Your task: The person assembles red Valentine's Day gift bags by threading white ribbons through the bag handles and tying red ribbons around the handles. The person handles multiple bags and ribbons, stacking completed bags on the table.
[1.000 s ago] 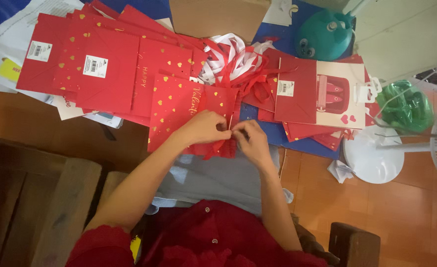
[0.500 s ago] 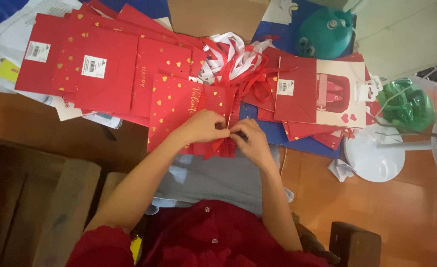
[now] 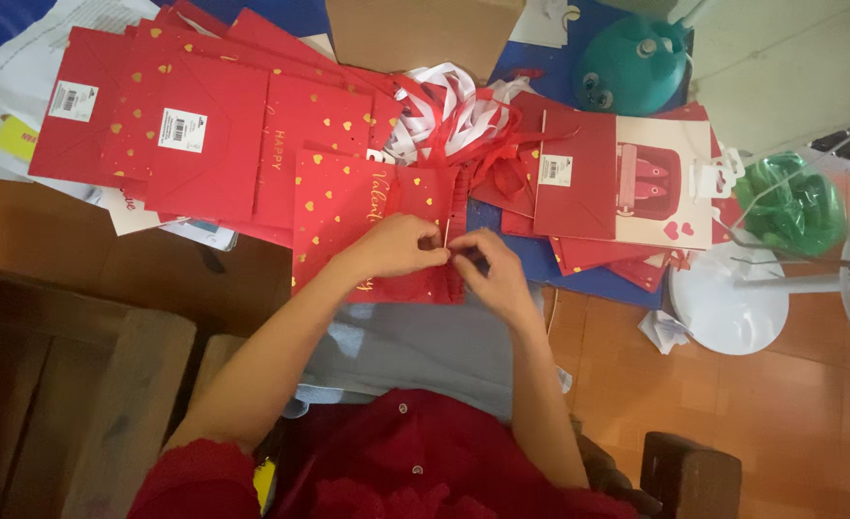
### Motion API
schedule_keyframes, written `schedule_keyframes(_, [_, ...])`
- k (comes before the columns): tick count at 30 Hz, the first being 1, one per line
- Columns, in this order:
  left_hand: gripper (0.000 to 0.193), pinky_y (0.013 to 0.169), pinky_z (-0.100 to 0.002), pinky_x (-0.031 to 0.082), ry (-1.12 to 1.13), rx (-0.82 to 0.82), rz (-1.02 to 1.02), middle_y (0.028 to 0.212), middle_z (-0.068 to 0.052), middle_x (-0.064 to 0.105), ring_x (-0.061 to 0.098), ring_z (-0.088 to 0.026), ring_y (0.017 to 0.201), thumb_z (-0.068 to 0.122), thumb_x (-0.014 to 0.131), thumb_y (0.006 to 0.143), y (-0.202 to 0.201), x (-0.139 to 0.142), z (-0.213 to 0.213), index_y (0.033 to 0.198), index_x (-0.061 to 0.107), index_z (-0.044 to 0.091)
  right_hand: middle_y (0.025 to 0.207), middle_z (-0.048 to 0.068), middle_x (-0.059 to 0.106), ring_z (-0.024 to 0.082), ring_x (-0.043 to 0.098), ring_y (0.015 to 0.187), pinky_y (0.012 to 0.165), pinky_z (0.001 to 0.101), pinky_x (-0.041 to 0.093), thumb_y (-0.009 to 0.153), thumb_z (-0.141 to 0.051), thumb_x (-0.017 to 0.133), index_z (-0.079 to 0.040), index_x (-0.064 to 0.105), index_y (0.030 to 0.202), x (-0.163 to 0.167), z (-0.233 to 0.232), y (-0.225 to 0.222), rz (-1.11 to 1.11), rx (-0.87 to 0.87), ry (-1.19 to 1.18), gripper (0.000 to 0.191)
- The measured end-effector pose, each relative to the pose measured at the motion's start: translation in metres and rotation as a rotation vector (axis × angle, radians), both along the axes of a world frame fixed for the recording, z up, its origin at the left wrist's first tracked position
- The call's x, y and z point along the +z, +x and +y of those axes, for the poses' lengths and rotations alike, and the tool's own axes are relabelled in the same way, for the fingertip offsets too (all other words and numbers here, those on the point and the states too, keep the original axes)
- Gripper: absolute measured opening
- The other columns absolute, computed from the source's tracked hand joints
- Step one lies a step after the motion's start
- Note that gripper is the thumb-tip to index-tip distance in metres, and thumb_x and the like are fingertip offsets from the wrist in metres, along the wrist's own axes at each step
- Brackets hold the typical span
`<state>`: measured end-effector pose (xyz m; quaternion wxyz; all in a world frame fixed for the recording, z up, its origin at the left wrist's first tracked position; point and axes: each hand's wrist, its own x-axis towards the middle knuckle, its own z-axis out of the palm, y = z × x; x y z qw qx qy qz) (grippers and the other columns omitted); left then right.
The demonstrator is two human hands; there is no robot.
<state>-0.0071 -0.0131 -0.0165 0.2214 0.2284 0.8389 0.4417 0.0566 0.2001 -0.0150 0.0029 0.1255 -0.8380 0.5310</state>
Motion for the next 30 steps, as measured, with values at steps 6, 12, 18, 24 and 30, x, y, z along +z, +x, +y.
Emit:
schedule_keyframes(6, [0.037, 0.069, -0.039, 0.056, 0.004, -0.013, 0.048, 0.08, -0.013, 0.075, 0.073, -0.027, 0.075, 0.04, 0.072, 0.079, -0.001, 0.001, 0.0, 0.085, 0.076, 0.003, 0.102, 0.006, 0.064, 0.016, 0.064, 0.088, 0.075, 0.0287, 0.054, 0.087, -0.002, 0.074, -0.001, 0.067, 0.101, 0.013, -0.008, 0.003, 0.053, 0.03, 0.049, 0.016])
schedule_keyframes(12, [0.038, 0.065, -0.039, 0.054, -0.035, 0.01, -0.021, 0.075, -0.014, 0.073, 0.071, -0.026, 0.068, 0.041, 0.071, 0.08, 0.0, 0.005, 0.0, 0.086, 0.074, 0.003, 0.1, 0.005, 0.065, 0.013, 0.064, 0.083, 0.073, 0.0277, 0.053, 0.09, -0.001, 0.072, -0.002, 0.068, 0.097, -0.012, -0.002, 0.001, 0.001, -0.048, 0.024, 0.008])
schedule_keyframes(18, [0.035, 0.066, -0.039, 0.055, -0.027, 0.019, -0.035, 0.077, -0.012, 0.074, 0.072, -0.026, 0.069, 0.039, 0.07, 0.08, 0.001, 0.007, 0.0, 0.085, 0.074, 0.005, 0.106, 0.002, 0.066, 0.009, 0.064, 0.094, 0.086, 0.0266, 0.056, 0.103, -0.008, 0.064, -0.005, 0.064, 0.105, -0.029, 0.015, -0.009, -0.176, -0.101, -0.46, 0.004])
schedule_keyframes(24, [0.038, 0.068, -0.039, 0.055, -0.068, 0.008, -0.005, 0.079, -0.013, 0.075, 0.072, -0.026, 0.072, 0.041, 0.072, 0.08, 0.0, 0.004, 0.001, 0.084, 0.074, 0.003, 0.107, 0.007, 0.065, 0.019, 0.068, 0.094, 0.082, 0.0296, 0.055, 0.087, -0.003, 0.075, -0.004, 0.068, 0.104, -0.008, -0.001, 0.0, 0.018, -0.026, 0.046, 0.018])
schedule_keyframes(30, [0.037, 0.069, -0.039, 0.056, -0.022, -0.002, 0.018, 0.081, -0.013, 0.076, 0.073, -0.027, 0.075, 0.04, 0.071, 0.08, 0.0, -0.003, 0.0, 0.084, 0.074, 0.003, 0.106, 0.009, 0.066, 0.023, 0.067, 0.095, 0.08, 0.0316, 0.053, 0.085, -0.003, 0.076, -0.003, 0.066, 0.104, 0.009, -0.011, 0.001, 0.111, -0.026, 0.115, 0.022])
